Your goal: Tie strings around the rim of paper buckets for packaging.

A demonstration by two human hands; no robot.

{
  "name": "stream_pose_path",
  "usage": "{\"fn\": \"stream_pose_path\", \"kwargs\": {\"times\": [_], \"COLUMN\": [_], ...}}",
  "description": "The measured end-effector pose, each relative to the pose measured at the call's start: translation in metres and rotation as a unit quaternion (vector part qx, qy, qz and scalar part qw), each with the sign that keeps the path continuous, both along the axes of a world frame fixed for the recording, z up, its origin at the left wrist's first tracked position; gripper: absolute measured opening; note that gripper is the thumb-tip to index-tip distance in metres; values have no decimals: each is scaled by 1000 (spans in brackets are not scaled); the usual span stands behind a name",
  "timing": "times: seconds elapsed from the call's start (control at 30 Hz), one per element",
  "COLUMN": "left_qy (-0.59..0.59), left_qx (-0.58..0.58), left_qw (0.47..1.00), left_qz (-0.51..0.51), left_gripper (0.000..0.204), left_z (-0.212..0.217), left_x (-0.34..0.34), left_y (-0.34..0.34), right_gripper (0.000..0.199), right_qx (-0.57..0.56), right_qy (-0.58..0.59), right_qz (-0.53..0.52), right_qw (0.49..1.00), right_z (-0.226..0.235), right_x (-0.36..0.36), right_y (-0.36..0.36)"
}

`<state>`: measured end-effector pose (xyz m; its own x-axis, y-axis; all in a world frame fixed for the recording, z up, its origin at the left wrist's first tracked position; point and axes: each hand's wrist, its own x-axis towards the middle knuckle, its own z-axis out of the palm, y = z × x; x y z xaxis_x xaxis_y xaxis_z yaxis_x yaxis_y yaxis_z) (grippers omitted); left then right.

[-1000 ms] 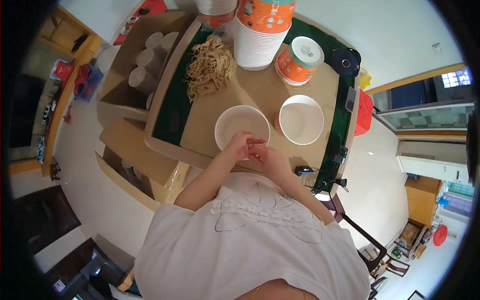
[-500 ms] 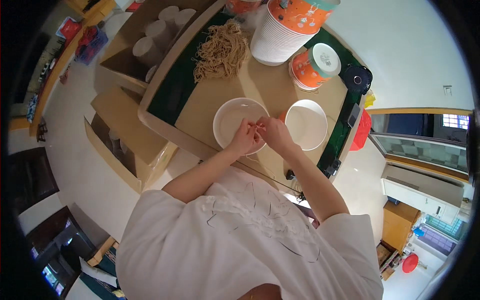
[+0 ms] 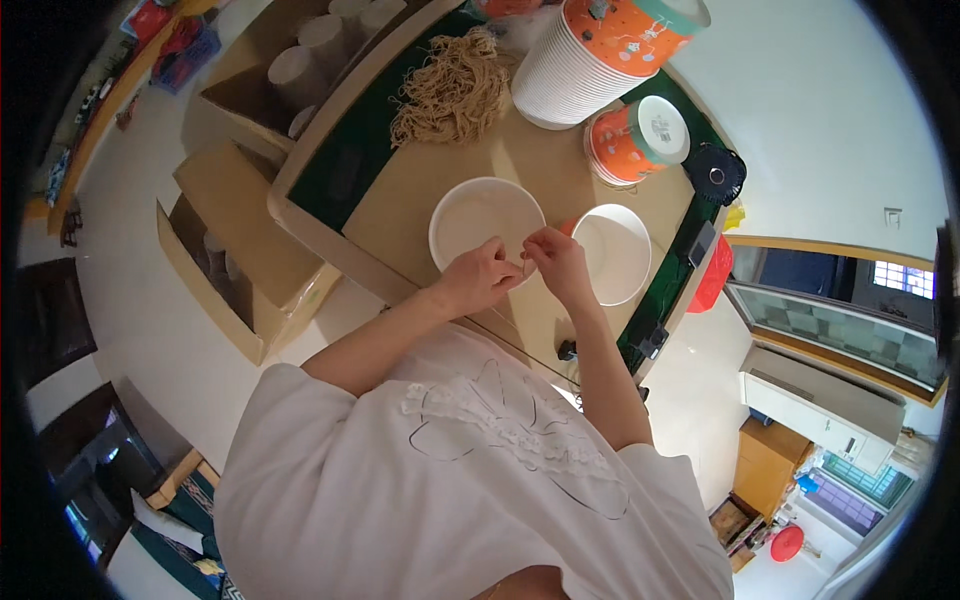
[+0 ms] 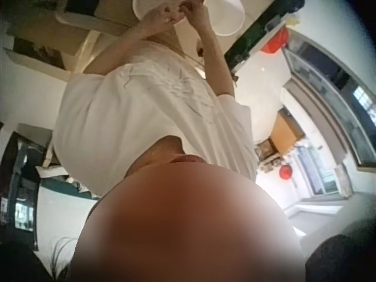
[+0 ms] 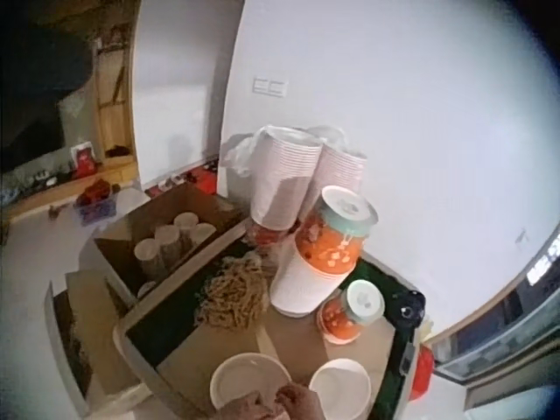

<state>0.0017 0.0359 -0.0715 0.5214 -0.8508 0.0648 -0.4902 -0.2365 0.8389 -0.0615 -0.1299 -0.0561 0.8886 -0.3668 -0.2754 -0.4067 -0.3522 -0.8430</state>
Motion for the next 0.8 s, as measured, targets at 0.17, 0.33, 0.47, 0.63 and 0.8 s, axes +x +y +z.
{"fn": "stream_pose_path", "kwargs": {"times": [0.17,0.33,0.47,0.63,0.8], "left_qy": [-95,-77,185,588,659], "left_qx": [50,48,-35,47,17], "left_qw": [994,995,976,799,741], "left_qz": [2,45,110,121,127], "left_gripper": [19,19,13,15,15], "left_z": [6,-7,-28,-21,-22], "left_x": [-3,-3,1,15,13], "left_y": [-2,-12,-18,-18,-18], "right_gripper": [11,10,10,11,11], "right_qx": [-29,-54,-87,-77,-125], "right_qy": [8,-12,-40,-74,-133], "right_qz": [14,-24,-55,-119,-93], "right_qw": [999,998,994,987,979], "right_z": [6,2,9,3,-6], "right_x": [0,-6,-16,-29,-34], "right_y": [2,11,26,40,45]}}
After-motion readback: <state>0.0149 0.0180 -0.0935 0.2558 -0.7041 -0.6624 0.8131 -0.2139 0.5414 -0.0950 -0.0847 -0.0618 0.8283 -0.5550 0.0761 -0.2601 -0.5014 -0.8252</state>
